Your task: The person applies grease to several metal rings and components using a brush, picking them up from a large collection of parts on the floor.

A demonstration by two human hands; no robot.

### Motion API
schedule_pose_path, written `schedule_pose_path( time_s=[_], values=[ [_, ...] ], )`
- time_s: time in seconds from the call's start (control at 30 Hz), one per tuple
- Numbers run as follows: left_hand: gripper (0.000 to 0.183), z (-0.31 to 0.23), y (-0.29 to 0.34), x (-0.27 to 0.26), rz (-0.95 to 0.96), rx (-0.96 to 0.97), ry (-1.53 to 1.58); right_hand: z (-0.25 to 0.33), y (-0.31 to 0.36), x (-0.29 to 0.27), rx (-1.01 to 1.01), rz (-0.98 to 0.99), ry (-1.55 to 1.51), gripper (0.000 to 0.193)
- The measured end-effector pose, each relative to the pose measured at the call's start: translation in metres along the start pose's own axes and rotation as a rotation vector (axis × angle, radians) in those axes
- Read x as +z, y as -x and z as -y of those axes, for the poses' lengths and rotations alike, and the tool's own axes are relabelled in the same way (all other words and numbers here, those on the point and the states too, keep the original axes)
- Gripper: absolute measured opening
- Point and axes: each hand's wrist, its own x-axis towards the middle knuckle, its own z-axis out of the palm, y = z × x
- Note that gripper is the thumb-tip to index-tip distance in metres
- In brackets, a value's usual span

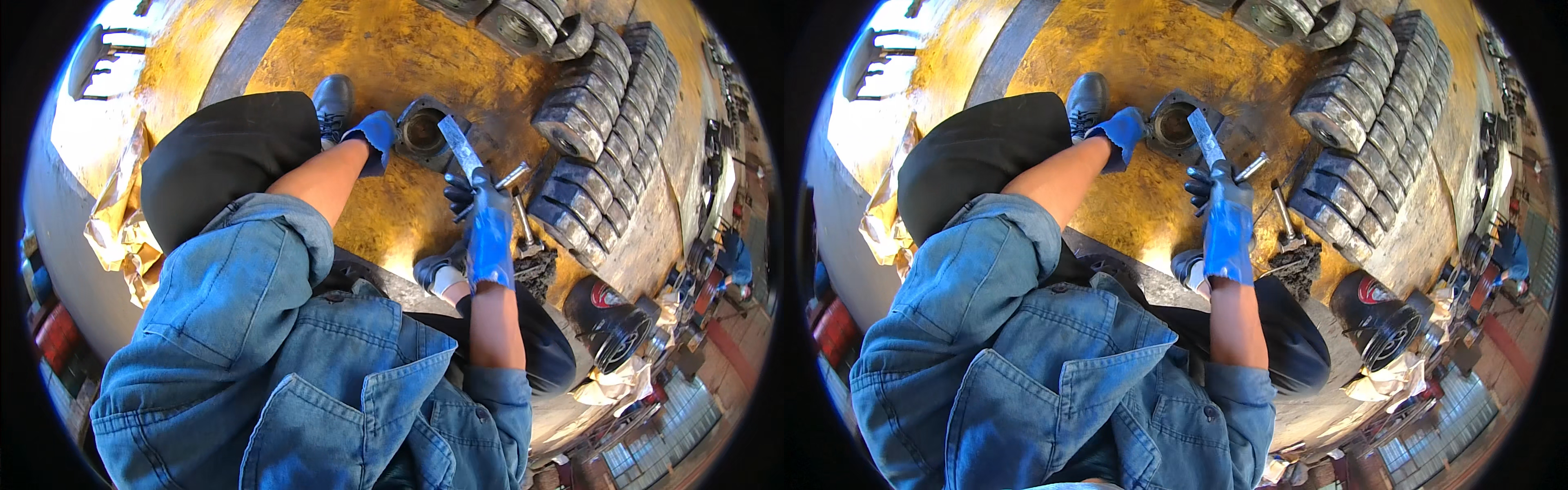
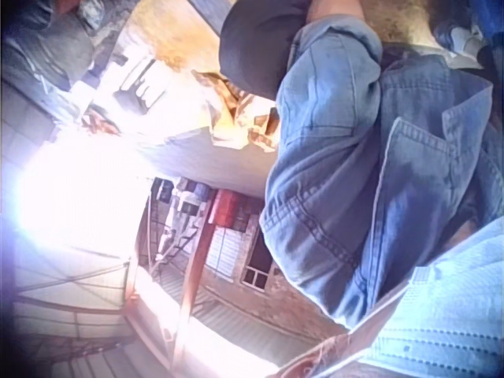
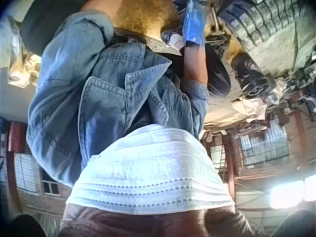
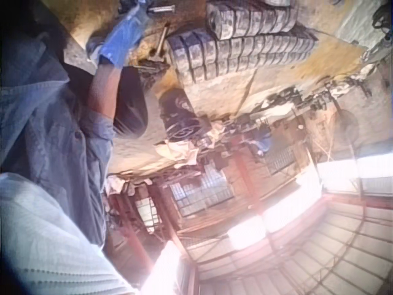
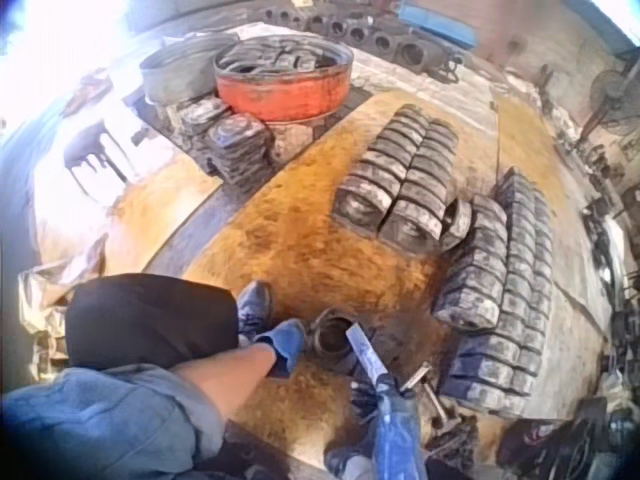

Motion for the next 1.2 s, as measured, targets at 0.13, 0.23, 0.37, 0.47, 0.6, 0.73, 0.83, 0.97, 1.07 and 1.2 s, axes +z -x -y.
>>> schedule_pose_path(
  time_s=[0.13,0.23,0.37,0.47,0.6,0.73,0.83,0.97,1.07,1.2],
  values=[
    [0.041,-0.004,0.006,0.003,-0.042,-0.114,0.151,-0.021,-0.04,0.035,0.006,-0.03,-0.034,0.036],
    [0.036,-0.004,-0.003,0.019,-0.1,-0.179,0.179,-0.024,-0.052,0.059,0.057,0.015,-0.054,0.035],
    [0.032,0.002,-0.024,0.043,-0.171,-0.213,0.288,-0.02,-0.042,0.069,0.063,0.144,0.013,0.031],
    [0.033,0.002,-0.035,0.054,-0.203,-0.313,0.39,-0.014,-0.035,0.054,0.148,0.118,0.136,0.031],
    [0.031,-0.003,-0.032,0.051,-0.159,-0.38,0.662,0.011,-0.055,0.023,0.182,0.15,0.569,0.03],
    [0.022,-0.014,-0.017,0.029,-0.29,-0.562,0.843,0.046,-0.091,0.023,-0.038,0.239,1.07,0.033],
    [0.024,-0.028,0.002,0.013,-0.297,-0.62,0.909,0.063,-0.1,0.039,-0.421,0.182,1.523,0.031],
    [0.028,-0.034,0.024,-0.006,-0.307,-0.666,1.082,0.076,-0.087,0.036,-0.716,0.32,1.562,0.022],
    [0.031,-0.031,0.031,-0.015,-0.303,-0.664,1.056,0.066,-0.084,0.031,-0.727,0.244,1.799,0.021],
    [0.041,-0.026,0.032,-0.019,-0.199,-0.618,0.945,0.047,-0.092,0.032,-0.387,0.27,1.698,0.025]
  ],
)
